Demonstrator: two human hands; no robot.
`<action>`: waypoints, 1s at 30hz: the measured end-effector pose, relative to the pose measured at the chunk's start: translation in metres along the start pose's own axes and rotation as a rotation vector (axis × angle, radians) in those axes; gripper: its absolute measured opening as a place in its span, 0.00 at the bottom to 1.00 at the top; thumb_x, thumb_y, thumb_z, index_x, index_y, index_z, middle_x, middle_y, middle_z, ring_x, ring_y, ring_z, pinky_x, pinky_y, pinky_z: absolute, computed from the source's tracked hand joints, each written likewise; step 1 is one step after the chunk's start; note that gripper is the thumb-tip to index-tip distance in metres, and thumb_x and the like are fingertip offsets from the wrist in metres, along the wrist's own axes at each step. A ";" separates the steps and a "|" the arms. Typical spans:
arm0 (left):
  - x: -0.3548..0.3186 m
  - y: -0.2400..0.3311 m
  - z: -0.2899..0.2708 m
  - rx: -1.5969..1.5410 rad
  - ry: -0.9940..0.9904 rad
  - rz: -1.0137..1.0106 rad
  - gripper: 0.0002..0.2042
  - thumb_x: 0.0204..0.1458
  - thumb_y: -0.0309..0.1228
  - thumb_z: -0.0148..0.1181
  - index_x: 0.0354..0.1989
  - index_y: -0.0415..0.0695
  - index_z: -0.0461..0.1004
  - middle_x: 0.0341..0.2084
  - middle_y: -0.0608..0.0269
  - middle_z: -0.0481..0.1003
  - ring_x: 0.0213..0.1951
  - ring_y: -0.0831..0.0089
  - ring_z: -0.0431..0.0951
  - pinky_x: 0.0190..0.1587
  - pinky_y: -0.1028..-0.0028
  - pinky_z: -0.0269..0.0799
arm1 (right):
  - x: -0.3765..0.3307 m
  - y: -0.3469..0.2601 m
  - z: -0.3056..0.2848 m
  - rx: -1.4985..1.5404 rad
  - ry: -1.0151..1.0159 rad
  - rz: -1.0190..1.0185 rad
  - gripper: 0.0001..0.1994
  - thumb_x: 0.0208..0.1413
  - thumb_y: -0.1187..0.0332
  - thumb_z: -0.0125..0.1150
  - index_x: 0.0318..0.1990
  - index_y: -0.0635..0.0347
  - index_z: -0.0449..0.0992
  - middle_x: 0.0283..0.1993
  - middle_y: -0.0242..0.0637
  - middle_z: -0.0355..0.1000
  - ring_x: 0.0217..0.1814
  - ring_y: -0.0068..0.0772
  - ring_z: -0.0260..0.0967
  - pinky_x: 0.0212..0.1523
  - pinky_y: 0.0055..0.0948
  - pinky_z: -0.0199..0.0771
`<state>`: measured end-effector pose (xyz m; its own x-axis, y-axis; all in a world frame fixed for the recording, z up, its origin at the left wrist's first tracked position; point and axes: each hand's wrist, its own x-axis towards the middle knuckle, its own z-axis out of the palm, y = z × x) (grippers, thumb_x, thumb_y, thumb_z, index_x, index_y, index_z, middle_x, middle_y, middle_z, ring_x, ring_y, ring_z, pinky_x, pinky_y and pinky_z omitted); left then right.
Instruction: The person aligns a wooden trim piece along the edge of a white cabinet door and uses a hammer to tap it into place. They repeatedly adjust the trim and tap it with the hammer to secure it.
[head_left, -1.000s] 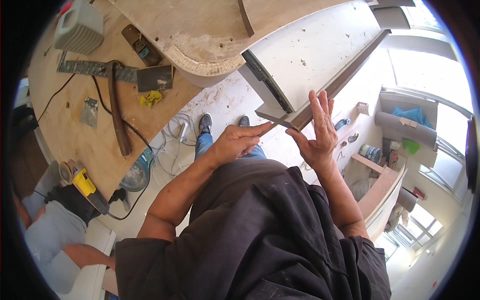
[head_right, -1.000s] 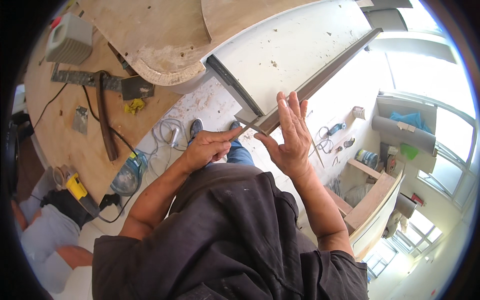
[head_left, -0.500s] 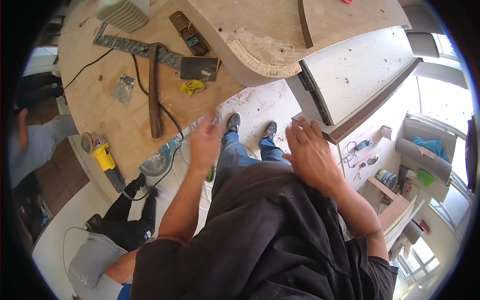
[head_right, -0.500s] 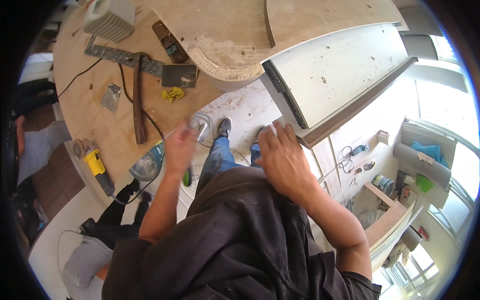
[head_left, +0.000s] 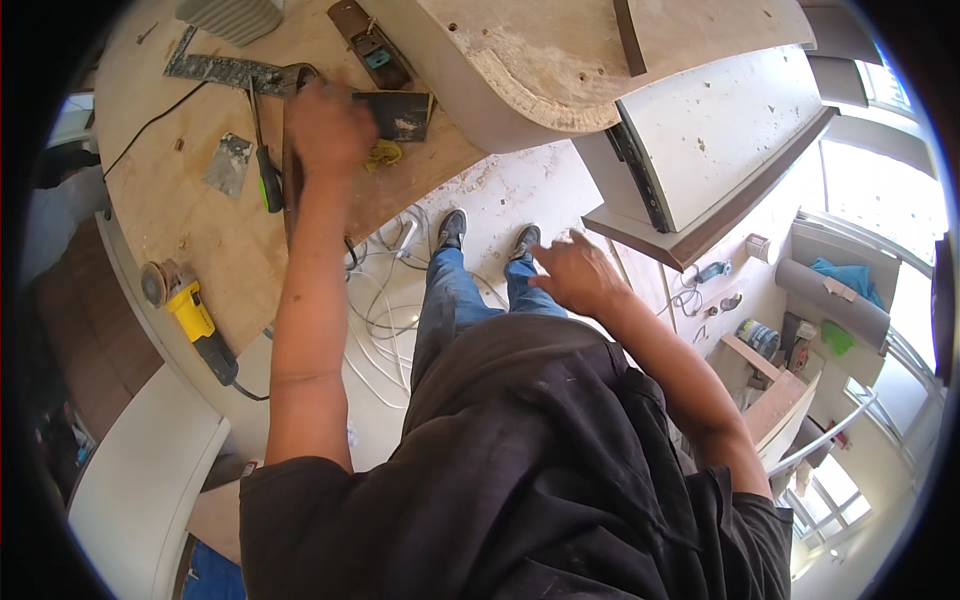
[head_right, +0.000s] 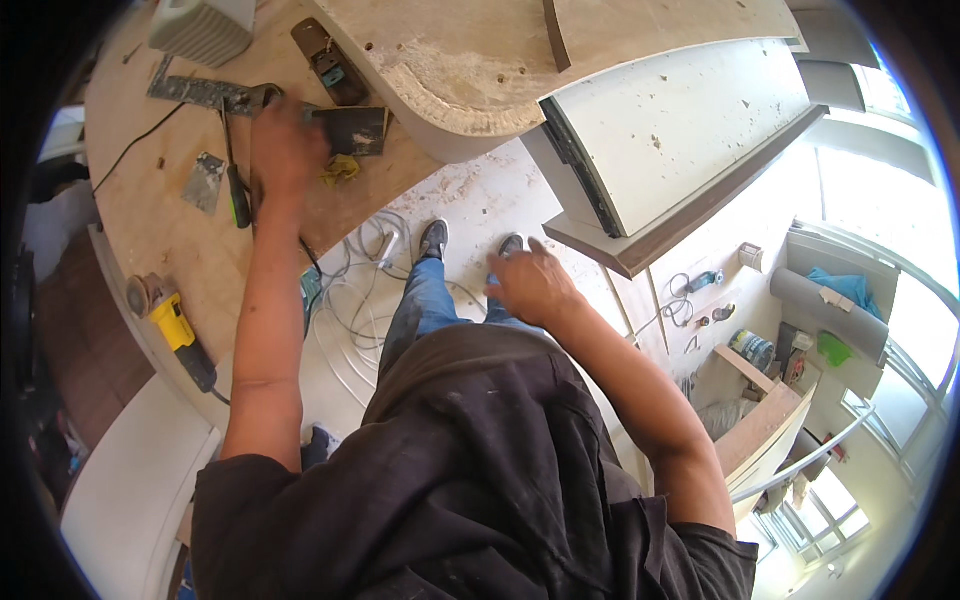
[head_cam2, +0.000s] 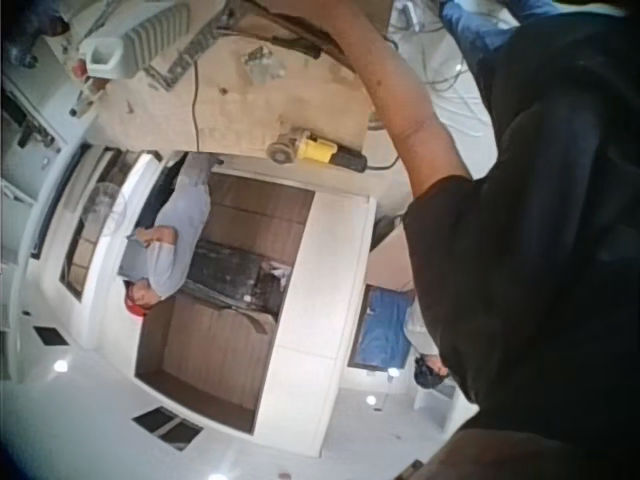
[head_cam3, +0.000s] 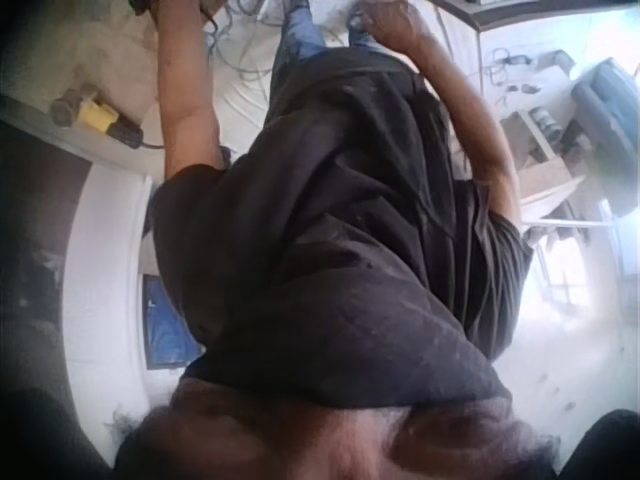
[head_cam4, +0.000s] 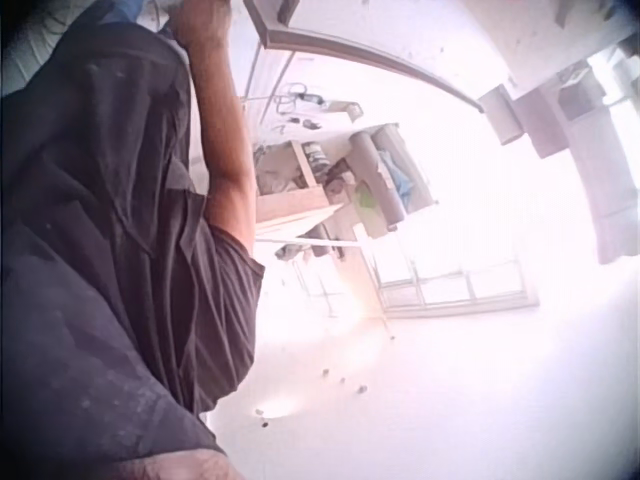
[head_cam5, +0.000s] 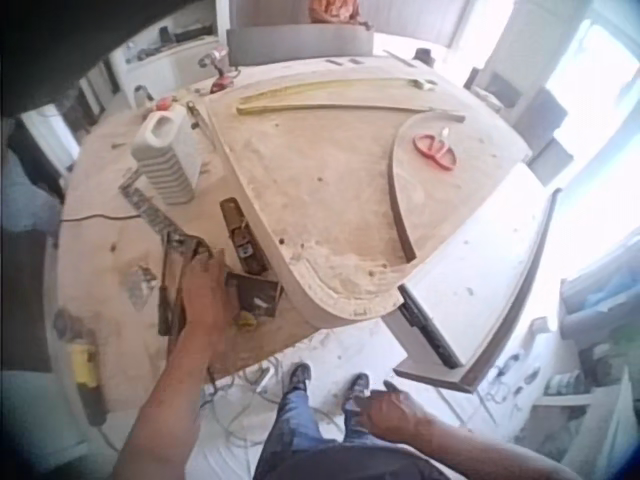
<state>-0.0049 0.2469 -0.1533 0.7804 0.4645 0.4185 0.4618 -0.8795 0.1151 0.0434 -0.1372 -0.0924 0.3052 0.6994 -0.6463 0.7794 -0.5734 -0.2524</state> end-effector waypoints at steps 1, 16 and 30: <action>0.000 0.012 0.012 0.013 0.034 0.151 0.33 0.47 0.34 0.72 0.65 0.43 0.71 0.50 0.46 0.79 0.51 0.43 0.80 0.52 0.50 0.78 | -0.009 0.009 0.016 0.105 0.057 -0.027 0.26 0.62 0.54 0.65 0.62 0.61 0.76 0.49 0.54 0.81 0.55 0.50 0.79 0.76 0.53 0.59; -0.004 0.036 0.008 -0.146 -0.167 0.370 0.30 0.46 0.28 0.71 0.63 0.43 0.74 0.57 0.52 0.75 0.58 0.46 0.75 0.56 0.51 0.74 | -0.045 0.106 0.119 2.316 0.293 0.555 0.25 0.73 0.54 0.52 0.65 0.67 0.69 0.59 0.48 0.77 0.60 0.48 0.76 0.59 0.51 0.75; 0.017 0.032 0.015 -0.089 -0.297 0.334 0.12 0.46 0.27 0.67 0.41 0.46 0.82 0.46 0.54 0.77 0.50 0.50 0.79 0.48 0.53 0.75 | 0.020 0.129 0.102 2.721 0.163 -0.181 0.23 0.73 0.53 0.50 0.64 0.61 0.72 0.65 0.50 0.74 0.70 0.55 0.70 0.67 0.56 0.73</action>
<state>0.0297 0.2289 -0.1560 0.9735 0.1515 0.1711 0.1359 -0.9857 0.1000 0.0941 -0.2408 -0.2110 0.4512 0.7025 -0.5503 -0.8795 0.4545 -0.1410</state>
